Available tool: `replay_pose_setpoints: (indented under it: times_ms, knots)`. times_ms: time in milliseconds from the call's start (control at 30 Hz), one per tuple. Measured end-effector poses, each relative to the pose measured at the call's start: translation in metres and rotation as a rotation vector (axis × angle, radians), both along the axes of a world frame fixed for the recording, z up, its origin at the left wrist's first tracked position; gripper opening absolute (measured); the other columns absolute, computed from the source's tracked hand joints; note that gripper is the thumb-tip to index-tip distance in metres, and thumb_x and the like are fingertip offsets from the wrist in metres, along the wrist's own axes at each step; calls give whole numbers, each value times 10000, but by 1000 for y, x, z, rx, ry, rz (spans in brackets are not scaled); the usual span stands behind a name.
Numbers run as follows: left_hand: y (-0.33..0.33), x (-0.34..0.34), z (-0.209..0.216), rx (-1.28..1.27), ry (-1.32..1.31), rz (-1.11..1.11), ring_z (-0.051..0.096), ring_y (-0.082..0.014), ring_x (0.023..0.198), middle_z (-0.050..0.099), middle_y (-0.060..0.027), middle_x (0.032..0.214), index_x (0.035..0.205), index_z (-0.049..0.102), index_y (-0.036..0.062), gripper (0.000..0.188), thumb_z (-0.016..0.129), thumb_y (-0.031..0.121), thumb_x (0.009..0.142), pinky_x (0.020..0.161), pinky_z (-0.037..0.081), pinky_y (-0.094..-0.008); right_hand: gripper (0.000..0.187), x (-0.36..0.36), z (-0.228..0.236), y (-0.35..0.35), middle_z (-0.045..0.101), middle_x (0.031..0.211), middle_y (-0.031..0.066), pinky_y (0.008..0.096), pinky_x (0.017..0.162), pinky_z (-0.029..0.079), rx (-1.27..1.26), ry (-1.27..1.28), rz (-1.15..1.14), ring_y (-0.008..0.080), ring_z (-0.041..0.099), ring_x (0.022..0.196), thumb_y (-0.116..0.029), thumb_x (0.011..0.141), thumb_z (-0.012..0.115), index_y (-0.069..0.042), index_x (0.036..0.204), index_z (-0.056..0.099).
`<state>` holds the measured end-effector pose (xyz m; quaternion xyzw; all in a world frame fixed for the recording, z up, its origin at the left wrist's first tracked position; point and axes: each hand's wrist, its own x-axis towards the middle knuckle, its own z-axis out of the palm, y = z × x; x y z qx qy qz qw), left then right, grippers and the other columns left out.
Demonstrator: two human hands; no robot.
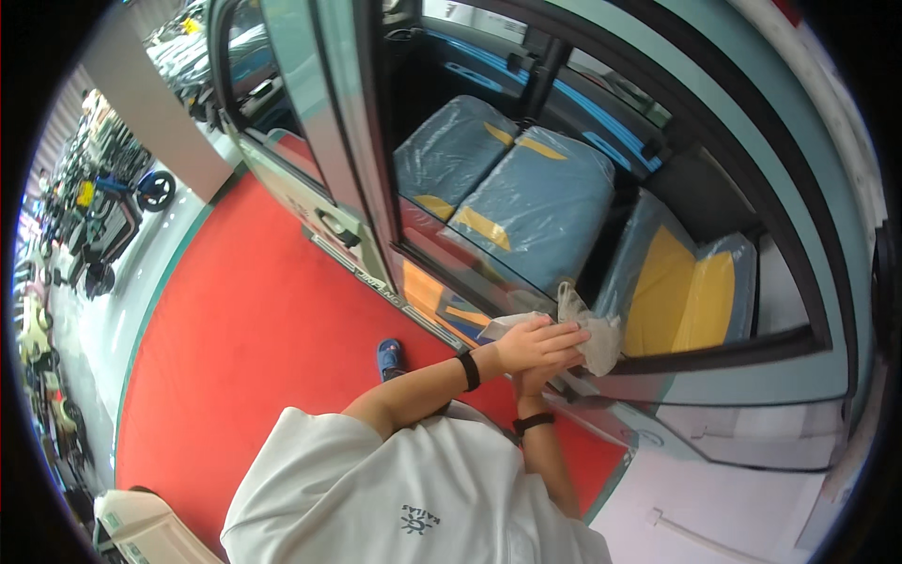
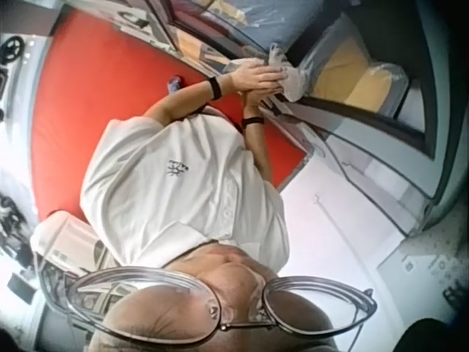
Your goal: Cleaning the window and door frame of a small electric vehicle with a cloth.
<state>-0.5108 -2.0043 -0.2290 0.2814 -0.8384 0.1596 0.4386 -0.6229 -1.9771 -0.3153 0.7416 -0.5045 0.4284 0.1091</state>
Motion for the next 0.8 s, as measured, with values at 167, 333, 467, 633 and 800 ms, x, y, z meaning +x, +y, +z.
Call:
replay_pose_setpoints:
  times_ms: [167,333,467,633,800]
  knots:
    - [-29,116,-18,83,-37,41,491,-253,1415,491,-47,1574,1199,625,248,300,642,295,903,1131,338,-476,697,103,-4,-30,512,1449,231,667,1090,322,95,-46,100,462,467,1351,-277,857,790,-19,1419,468]
    - [-48,227,-45,362,304,381,477,-435,1400,502,-283,1489,1166,632,35,295,606,194,919,1154,333,-574,813,207,9,-69,497,1484,258,646,1133,230,61,233,167,460,383,1423,-278,764,784,19,1452,468]
    - [-58,271,-56,236,263,327,568,-401,1325,499,-270,1505,1150,584,61,257,619,132,905,1123,388,-597,645,252,29,-69,618,1374,163,579,1120,315,163,153,221,342,486,1364,-238,791,734,-41,1383,572]
    - [-55,254,-75,469,459,369,460,-422,1410,527,-228,1495,1381,581,25,452,593,106,936,1183,308,-570,661,240,30,-60,596,1414,147,545,1167,298,342,214,257,317,462,1397,-207,791,720,-47,1412,560]
    - [-31,198,-78,861,1097,215,507,-406,1357,560,-235,1443,1396,553,-18,462,410,258,1055,1164,374,-445,566,195,31,-43,588,1458,93,489,1213,291,531,446,327,250,428,1451,-143,867,628,-52,1422,568]
